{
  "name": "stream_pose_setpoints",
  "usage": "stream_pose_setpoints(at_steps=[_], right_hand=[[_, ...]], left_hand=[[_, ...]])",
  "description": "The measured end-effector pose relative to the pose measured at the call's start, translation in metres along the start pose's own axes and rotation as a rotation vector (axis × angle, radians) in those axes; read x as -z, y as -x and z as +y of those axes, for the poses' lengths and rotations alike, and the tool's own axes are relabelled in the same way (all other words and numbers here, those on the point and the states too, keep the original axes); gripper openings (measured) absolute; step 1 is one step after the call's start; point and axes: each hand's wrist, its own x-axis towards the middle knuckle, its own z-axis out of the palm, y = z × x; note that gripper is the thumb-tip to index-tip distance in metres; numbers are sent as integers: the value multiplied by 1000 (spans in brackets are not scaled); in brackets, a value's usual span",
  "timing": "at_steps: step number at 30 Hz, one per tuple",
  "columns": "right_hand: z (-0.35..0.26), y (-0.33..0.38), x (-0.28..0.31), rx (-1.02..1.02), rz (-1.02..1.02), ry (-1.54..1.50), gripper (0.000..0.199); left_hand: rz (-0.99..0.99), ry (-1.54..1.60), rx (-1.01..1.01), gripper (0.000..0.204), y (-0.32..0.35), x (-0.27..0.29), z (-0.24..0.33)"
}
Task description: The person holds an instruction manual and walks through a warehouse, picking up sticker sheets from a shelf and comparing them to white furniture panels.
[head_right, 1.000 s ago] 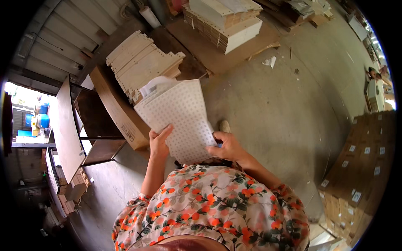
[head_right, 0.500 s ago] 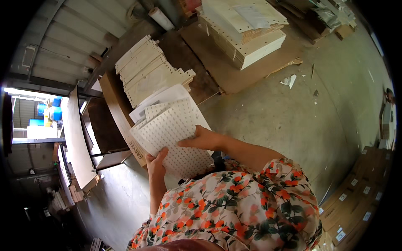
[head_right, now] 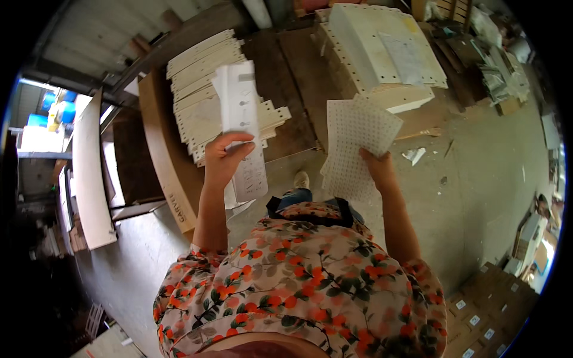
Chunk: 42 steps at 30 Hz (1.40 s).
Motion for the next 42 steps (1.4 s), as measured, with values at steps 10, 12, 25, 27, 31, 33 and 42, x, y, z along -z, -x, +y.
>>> stream_pose_setpoints(at_steps=[10,12,25,27,31,33,42], right_hand=[[-26,-64,-25,27,-424,-667,28],[-55,-65,-32,-21,-440,-611,31],[-57,-131,-47,-26,-692,-573,32],[-58,-133,-48,-45,-681,-568,33],[-51,-138,-49,-47,-694,-593,33],[-43,-143,-48,-50,-690,-594,33],[-26,-146,-48,-49,-691,-612,33]], left_hand=[[-31,265,-128,54,-72,-30,36],[57,317,-124,60,-64,-27,33],[298,550,290,33,-51,-48,-8],[315,566,303,32,-53,-52,-15],[308,567,282,32,-55,-55,-19],[279,580,253,33,-58,-55,-20],[308,238,-73,83,-68,-66,-9]])
